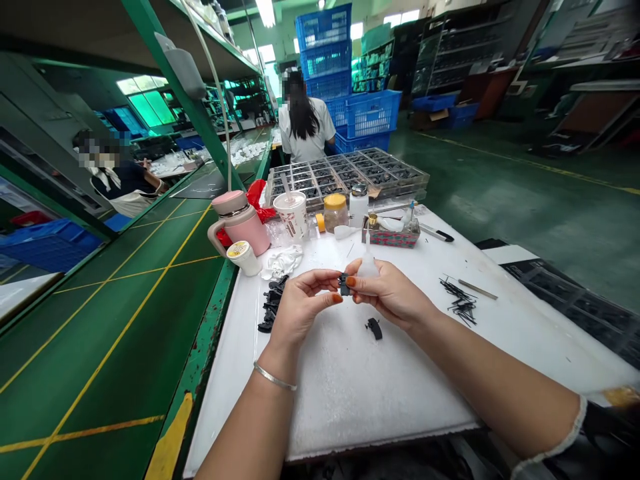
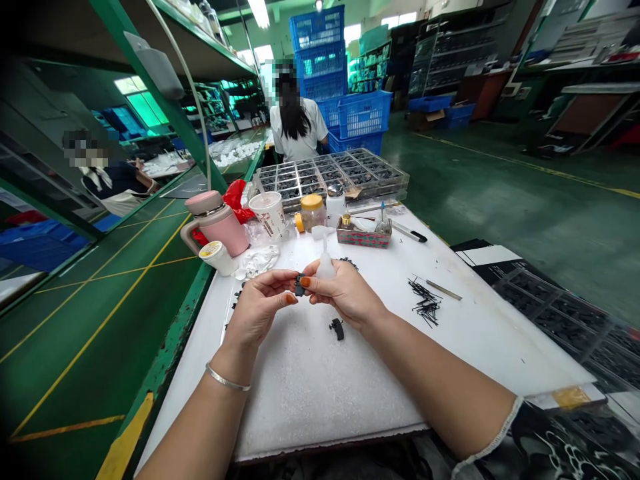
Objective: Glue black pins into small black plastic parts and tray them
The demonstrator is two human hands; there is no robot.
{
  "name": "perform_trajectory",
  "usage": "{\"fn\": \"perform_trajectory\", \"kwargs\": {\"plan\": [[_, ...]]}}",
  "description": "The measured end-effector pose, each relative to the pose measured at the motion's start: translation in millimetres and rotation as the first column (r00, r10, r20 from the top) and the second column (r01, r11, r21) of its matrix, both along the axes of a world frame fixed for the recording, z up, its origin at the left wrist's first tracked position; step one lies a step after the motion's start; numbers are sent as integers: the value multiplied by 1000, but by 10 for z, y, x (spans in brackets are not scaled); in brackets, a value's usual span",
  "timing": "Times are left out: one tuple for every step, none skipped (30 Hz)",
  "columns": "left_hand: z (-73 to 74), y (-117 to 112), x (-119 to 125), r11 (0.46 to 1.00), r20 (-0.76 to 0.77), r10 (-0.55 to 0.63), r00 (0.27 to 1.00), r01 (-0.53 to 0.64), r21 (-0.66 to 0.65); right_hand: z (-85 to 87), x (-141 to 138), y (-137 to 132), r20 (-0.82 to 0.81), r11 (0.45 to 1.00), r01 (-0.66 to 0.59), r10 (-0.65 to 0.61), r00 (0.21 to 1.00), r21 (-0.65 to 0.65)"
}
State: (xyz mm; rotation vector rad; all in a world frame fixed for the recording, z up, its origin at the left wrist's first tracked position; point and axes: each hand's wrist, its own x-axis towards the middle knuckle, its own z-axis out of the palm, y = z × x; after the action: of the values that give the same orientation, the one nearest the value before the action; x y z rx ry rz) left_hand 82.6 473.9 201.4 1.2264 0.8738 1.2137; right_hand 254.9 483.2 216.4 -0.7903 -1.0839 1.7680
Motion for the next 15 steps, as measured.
{"fn": "perform_trajectory", "kwargs": {"plan": [[-5, -2, 0, 1000, 12, 0, 1000, 0, -16, 3, -9, -3, 23, 999, 27, -28, 999, 21], [-7, -3, 0, 999, 24, 5, 1000, -4, -32, 4, -18, -5, 52, 998, 47, -49, 997, 46], [-6, -4, -1, 999, 35, 13, 999, -12, -46, 5, -26, -6, 82, 996, 59, -65, 995, 73], [-3, -4, -3, 998, 46, 22, 999, -20, -59, 6, -32, -5, 113, 993, 62, -73, 991, 99], [2, -4, -6, 997, 56, 30, 998, -26, -71, 8, -36, 0, 143, 991, 53, -71, 987, 126], [9, -3, -10, 996, 64, 35, 997, -30, -81, 12, -37, 7, 168, 988, 35, -61, 984, 151], [17, -2, -14, 996, 72, 35, 997, -28, -90, 20, -35, 17, 188, 985, 12, -45, 981, 170], [25, -2, -17, 995, 81, 34, 996, -26, -97, 31, -31, 30, 202, 984, -15, -21, 979, 178], [33, -2, -20, 994, 93, 32, 995, -22, -104, 46, -24, 44, 207, 984, -41, 4, 978, 176], [39, -3, -21, 994, 106, 29, 994, -17, -110, 65, -14, 58, 210, 984, -67, 31, 977, 163], [44, -5, -20, 993, 120, 23, 993, -9, -114, 86, -3, 71, 211, 986, -93, 61, 976, 141], [48, -8, -16, 993, 131, 14, 991, 1, -116, 106, 9, 81, 215, 986, -122, 95, 972, 115], [51, -12, -9, 993, 138, 4, 990, 13, -115, 125, 23, 88, 222, 984, -153, 130, 966, 90], [53, -17, 0, 993, 141, -9, 990, 25, -113, 140, 39, 92, 227, 980, -185, 166, 960, 69], [55, -23, 12, 993, 140, -25, 990, 41, -113, 151, 56, 95, 232, 975, -217, 200, 952, 51]]}}
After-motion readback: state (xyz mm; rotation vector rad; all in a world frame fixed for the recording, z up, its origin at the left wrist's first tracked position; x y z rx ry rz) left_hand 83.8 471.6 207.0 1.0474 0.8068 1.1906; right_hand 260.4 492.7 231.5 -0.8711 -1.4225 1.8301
